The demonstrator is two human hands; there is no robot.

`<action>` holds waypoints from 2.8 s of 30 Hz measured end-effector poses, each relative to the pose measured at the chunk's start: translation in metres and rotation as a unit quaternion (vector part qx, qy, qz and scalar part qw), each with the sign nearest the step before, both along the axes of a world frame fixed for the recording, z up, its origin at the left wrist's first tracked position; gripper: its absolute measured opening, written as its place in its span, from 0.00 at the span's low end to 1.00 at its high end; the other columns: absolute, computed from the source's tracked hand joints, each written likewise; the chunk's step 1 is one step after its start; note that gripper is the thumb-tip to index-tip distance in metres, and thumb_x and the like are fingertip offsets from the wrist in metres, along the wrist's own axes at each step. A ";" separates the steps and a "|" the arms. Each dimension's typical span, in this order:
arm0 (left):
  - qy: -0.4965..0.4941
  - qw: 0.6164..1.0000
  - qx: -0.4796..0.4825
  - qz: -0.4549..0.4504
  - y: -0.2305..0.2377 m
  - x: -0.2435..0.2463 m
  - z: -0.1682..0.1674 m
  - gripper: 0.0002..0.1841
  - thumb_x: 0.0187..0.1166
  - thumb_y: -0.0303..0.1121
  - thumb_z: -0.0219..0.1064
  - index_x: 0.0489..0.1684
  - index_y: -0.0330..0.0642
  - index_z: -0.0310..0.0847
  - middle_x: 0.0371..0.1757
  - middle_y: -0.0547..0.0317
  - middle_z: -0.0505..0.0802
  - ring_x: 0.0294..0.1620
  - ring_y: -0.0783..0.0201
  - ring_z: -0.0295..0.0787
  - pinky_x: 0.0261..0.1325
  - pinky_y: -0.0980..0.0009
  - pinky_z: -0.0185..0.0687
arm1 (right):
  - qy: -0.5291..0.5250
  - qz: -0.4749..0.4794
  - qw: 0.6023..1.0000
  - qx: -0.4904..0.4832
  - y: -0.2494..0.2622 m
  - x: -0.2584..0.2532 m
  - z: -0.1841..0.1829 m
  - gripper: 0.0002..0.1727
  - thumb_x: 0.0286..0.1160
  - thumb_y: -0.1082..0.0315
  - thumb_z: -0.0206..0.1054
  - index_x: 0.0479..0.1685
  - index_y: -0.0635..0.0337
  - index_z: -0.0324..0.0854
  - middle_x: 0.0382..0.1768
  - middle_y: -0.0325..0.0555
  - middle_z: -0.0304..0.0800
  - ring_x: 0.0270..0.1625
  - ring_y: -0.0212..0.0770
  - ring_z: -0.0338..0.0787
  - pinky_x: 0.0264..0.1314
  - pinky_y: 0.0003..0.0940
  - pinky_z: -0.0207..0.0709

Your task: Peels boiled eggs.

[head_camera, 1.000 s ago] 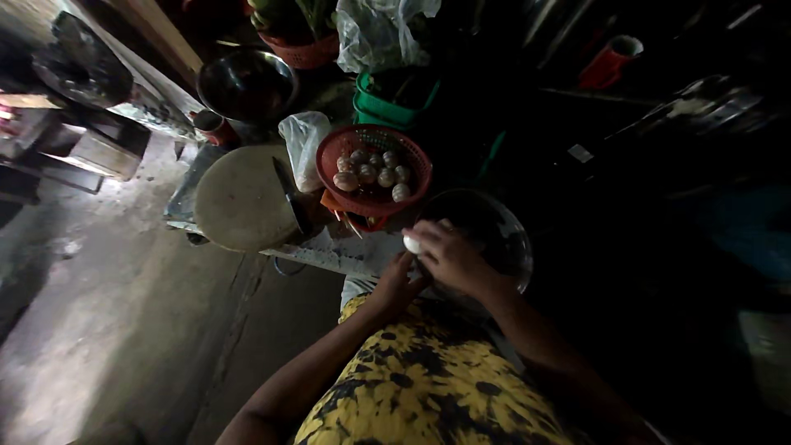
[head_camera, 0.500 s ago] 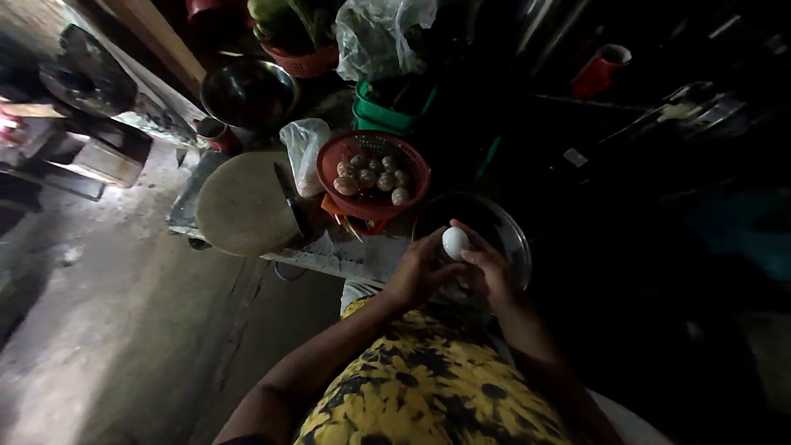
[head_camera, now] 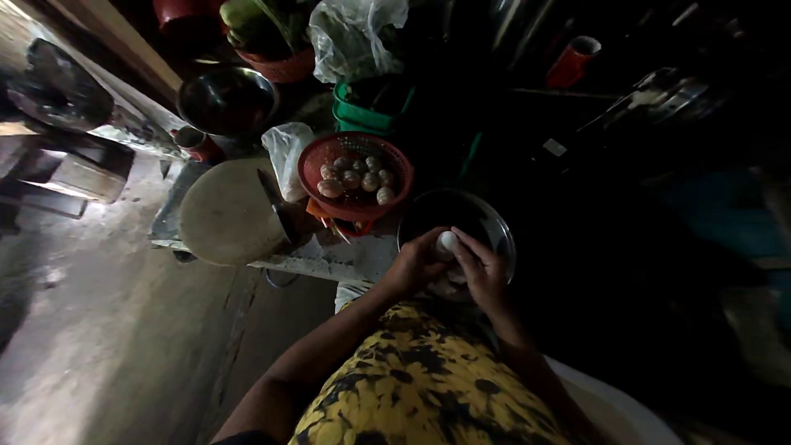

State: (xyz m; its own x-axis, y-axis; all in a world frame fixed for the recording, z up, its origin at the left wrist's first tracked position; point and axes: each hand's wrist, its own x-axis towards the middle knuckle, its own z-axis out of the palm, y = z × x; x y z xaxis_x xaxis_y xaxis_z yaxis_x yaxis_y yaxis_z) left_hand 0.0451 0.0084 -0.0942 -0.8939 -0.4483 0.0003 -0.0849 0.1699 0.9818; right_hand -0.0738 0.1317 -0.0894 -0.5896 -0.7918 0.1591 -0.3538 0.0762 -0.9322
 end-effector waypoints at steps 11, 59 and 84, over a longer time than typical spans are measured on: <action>-0.049 0.998 -0.036 0.012 0.002 0.002 0.008 0.34 0.71 0.29 0.75 0.81 0.38 0.73 0.65 0.37 0.85 0.61 0.54 0.86 0.66 0.62 0.82 | 0.224 0.044 0.970 0.080 0.000 -0.003 0.007 0.23 0.87 0.64 0.58 0.71 0.73 0.80 0.59 0.64 0.92 0.58 0.55 0.94 0.63 0.45 0.86; 0.023 0.956 -0.287 0.052 0.018 -0.009 0.008 0.16 0.82 0.26 0.62 0.63 0.28 0.83 0.54 0.36 0.91 0.52 0.45 0.93 0.59 0.56 0.89 | -0.016 -0.097 0.995 0.022 -0.011 0.022 -0.007 0.18 0.91 0.65 0.51 0.56 0.76 0.76 0.32 0.44 0.82 0.31 0.28 0.81 0.37 0.27 0.81; 0.037 0.999 0.015 0.003 0.000 -0.015 0.007 0.29 0.76 0.31 0.74 0.77 0.32 0.74 0.62 0.43 0.88 0.57 0.62 0.89 0.64 0.67 0.85 | -0.027 -0.060 0.994 0.089 -0.001 -0.002 0.015 0.23 0.90 0.59 0.54 0.67 0.73 0.74 0.53 0.56 0.86 0.50 0.34 0.88 0.54 0.31 0.84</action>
State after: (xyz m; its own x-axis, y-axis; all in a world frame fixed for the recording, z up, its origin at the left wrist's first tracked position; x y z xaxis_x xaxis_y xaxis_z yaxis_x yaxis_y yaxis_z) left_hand 0.0298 0.0079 -0.0874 -0.8895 -0.4540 0.0524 -0.0130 0.1398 0.9901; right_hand -0.0756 0.1311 -0.0739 -0.6858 -0.7277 -0.0116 -0.2811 0.2795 -0.9181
